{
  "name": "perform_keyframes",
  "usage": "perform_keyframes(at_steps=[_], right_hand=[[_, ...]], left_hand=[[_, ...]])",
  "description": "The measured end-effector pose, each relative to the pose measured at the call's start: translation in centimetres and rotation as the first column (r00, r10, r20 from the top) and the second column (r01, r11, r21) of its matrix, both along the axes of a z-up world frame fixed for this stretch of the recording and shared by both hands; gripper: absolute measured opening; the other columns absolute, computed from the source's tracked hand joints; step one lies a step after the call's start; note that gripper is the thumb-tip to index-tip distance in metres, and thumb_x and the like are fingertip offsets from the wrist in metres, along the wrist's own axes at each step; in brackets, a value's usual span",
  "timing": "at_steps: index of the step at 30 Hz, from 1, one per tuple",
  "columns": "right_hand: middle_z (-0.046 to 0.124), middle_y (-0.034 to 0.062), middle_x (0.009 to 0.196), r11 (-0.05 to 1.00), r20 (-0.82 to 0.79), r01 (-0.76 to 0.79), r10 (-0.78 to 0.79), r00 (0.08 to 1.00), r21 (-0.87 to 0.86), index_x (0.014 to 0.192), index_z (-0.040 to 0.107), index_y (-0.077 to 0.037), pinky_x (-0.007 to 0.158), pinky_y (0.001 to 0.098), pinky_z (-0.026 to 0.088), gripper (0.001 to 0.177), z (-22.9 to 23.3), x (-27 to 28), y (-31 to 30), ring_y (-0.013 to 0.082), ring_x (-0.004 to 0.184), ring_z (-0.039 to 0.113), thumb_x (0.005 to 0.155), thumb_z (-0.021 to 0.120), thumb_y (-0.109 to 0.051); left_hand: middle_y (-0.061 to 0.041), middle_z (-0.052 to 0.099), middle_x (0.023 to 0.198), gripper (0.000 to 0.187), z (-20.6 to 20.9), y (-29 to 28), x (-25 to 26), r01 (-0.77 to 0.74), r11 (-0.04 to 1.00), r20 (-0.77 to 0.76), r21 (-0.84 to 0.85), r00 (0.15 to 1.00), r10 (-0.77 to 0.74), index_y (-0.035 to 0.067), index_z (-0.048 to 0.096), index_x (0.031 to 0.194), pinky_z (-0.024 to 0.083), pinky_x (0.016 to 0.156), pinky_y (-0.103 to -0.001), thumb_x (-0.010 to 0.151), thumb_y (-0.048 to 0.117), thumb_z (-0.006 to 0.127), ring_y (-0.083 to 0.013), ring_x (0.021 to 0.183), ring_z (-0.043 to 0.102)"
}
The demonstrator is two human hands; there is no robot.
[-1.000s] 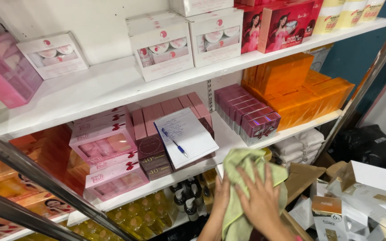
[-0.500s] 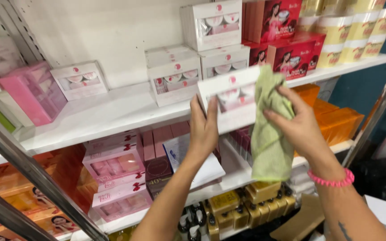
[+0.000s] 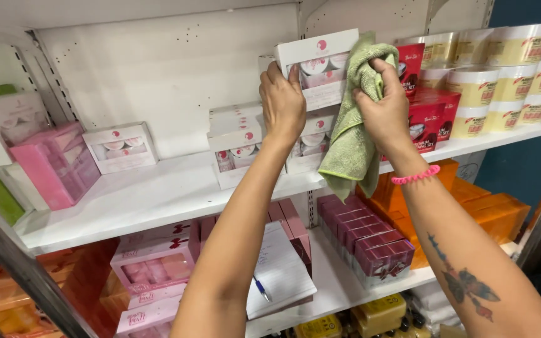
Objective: Wiping down boxed beauty products with a cloth and recording inventory on a notepad.
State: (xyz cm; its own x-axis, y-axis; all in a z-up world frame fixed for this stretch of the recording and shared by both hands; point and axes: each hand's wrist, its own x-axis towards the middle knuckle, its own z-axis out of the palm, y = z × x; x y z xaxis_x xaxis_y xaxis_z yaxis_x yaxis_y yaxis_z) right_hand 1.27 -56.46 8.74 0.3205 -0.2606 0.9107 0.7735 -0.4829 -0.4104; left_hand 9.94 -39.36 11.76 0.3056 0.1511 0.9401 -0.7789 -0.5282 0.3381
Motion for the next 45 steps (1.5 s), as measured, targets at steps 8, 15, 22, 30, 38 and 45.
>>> perform_keyframes(at_steps=[8,15,22,30,38,45], right_hand=[[0.069,0.014,0.133,0.954,0.127,0.299,-0.297,0.946,0.01,0.141,0.057,-0.006,0.105,0.0358,0.057,0.049,-0.7,0.5,-1.0,0.0254,0.122,0.07,0.095,0.069,0.003],[0.067,0.0212,0.128,0.926,-0.057,0.339,-0.352,0.934,-0.165,0.136,0.057,-0.003,0.1,0.0435,0.051,0.059,-0.5,2.2,-0.5,0.0361,0.119,0.066,0.083,0.083,-0.009],[0.068,0.0212,0.129,0.926,-0.035,0.337,-0.348,0.937,-0.169,0.134,0.056,-0.003,0.102,0.0433,0.052,0.058,-0.9,2.8,0.7,0.0356,0.12,0.067,0.083,0.083,-0.01],[0.063,0.0225,0.124,0.884,0.029,0.423,-0.426,0.904,-0.199,0.139,0.057,-0.005,0.096,0.0453,0.054,0.055,-1.6,2.5,0.3,0.0383,0.113,0.066,0.088,0.077,-0.001],[0.062,0.018,0.132,0.885,0.394,0.447,-0.366,0.843,-0.133,0.143,0.053,-0.004,0.112,0.042,0.052,0.049,-0.1,-3.4,4.8,0.0354,0.125,0.064,0.099,0.07,0.009],[0.063,0.0161,0.132,0.899,0.55,0.373,-0.196,0.812,-0.229,0.141,0.052,-0.001,0.115,0.0442,0.049,0.043,0.8,-5.2,18.3,0.0344,0.127,0.062,0.104,0.072,0.008]], left_hand=[[-0.033,0.052,0.118,0.041,-0.4,0.5,2.2,0.074,0.995,-0.102,0.068,0.993,-0.066,-0.008,0.054,0.117,0.051,0.084,-0.057,0.101,0.029,0.061,-0.0513,0.095,0.06],[-0.035,0.044,0.139,0.092,-0.7,1.2,1.0,0.093,0.95,-0.296,0.299,0.955,0.0,-0.011,0.024,0.149,0.051,0.097,-0.053,0.083,0.023,0.077,-0.0555,0.117,0.056],[-0.029,0.024,0.162,0.095,0.2,1.3,2.2,0.135,0.925,-0.468,0.355,0.882,0.051,-0.009,0.0,0.156,0.045,0.11,-0.05,0.097,0.028,0.064,-0.046,0.139,0.044],[-0.018,0.027,0.164,0.091,0.4,1.7,1.1,-0.013,0.851,-0.548,0.525,0.76,0.349,-0.007,0.005,0.155,0.027,0.118,-0.064,0.101,0.047,0.054,-0.0372,0.15,0.031],[-0.03,0.04,0.152,0.082,0.0,12.6,-0.1,-0.115,0.941,-0.347,0.318,0.91,0.229,-0.007,0.02,0.156,0.023,0.117,-0.067,0.104,0.05,0.05,-0.0437,0.143,0.039],[-0.027,0.048,0.145,0.06,-6.2,27.8,2.4,-0.314,0.904,-0.344,0.288,0.847,0.404,-0.006,0.042,0.145,0.034,0.11,-0.063,0.099,0.029,0.06,-0.0427,0.136,0.046]])
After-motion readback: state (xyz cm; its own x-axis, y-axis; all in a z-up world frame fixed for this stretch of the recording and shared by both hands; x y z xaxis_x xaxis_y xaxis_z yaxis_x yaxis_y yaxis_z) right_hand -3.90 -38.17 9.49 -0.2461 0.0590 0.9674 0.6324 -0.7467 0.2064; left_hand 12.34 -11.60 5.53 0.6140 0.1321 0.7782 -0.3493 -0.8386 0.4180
